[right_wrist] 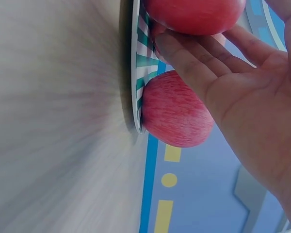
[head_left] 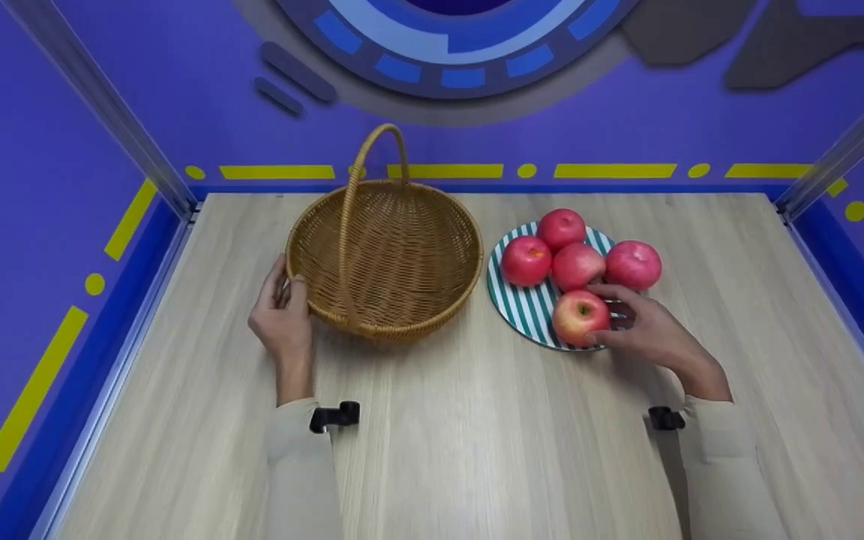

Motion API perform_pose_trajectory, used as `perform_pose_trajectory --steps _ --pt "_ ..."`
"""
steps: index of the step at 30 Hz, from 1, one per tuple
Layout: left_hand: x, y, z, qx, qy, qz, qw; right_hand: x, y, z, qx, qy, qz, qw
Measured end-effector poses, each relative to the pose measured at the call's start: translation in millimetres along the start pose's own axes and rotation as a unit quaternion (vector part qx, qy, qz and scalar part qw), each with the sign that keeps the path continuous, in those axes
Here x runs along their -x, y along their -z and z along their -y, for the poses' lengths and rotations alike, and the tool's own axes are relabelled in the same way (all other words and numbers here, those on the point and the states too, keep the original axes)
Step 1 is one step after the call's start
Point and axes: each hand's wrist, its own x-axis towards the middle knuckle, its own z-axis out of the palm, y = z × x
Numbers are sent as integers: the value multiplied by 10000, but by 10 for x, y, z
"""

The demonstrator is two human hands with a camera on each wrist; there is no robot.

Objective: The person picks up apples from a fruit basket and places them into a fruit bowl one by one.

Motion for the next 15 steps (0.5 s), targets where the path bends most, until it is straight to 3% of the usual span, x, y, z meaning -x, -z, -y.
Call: perform_pose_trajectory --steps 15 --pt "23 -47 -76 -360 149 6 9992 40 35 20 -228 36 -90 9997"
